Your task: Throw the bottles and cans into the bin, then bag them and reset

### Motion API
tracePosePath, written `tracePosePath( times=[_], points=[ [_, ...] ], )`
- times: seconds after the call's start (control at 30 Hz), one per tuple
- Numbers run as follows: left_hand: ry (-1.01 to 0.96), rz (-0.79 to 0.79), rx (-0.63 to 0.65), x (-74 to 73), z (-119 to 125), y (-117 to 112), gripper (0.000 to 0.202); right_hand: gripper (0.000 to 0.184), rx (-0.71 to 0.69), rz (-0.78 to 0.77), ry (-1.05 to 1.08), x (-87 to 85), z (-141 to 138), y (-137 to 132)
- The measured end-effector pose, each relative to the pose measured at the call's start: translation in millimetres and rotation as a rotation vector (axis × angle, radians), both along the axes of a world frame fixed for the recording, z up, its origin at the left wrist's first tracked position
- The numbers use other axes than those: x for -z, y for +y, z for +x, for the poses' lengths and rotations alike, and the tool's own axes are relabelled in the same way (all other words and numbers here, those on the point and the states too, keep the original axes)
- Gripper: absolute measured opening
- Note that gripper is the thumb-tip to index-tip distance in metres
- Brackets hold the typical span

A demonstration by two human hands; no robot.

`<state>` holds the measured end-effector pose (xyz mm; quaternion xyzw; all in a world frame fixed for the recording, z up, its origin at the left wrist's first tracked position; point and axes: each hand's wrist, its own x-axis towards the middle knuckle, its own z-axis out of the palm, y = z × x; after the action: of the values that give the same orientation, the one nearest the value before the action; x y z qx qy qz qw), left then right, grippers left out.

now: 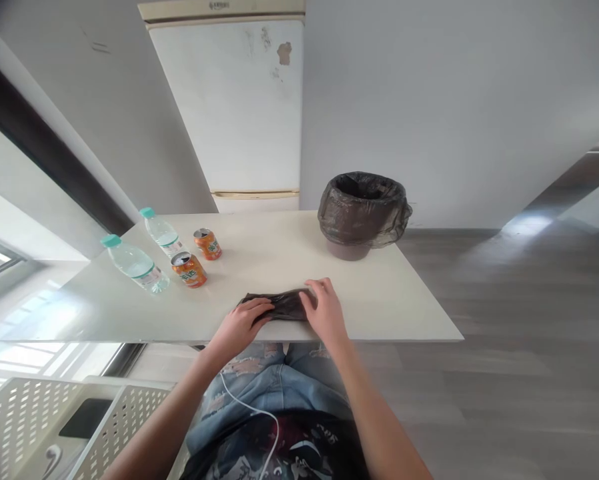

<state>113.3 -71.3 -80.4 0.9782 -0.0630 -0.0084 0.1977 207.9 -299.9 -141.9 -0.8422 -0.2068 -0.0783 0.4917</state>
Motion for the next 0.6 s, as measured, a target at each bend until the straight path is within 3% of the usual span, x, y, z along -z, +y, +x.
tracePosePath(
  times=[0.1,0.2,0.3,0.37,0.43,0.53,0.6],
  points=[
    [0.097,-0.103,-0.097,-10.8,13.3,6.5,0.028,0.024,-0.005,0.029,-0.311,-4.0,-15.2,-2.0],
    [0.149,-0.193,-0.172,-11.6,26.4,12.1,0.028,0.027,-0.112,-0.066,-0.484,-8.2,-29.6,0.1],
    [0.154,-0.277,-0.164,-3.0,37.4,21.3,0.027,0.038,-0.296,-0.296,-0.447,-7.2,-34.9,7.8],
    [0.144,-0.312,-0.163,0.8,41.8,29.1,0.028,0.044,-0.334,-0.413,-0.375,-1.9,-33.1,13.4],
    [0.106,-0.292,-0.181,-1.3,41.6,34.8,0.03,0.047,-0.34,-0.468,-0.323,4.9,-29.7,17.1],
    [-0.135,-0.156,-0.224,-12.1,31.8,30.4,0.027,0.047,-0.348,-0.485,-0.299,10.4,-27.1,18.5],
    [-0.282,-0.014,-0.16,-15.7,22.3,18.3,0.029,0.047,-0.345,-0.487,-0.299,7.5,-27.7,18.7]
  ],
)
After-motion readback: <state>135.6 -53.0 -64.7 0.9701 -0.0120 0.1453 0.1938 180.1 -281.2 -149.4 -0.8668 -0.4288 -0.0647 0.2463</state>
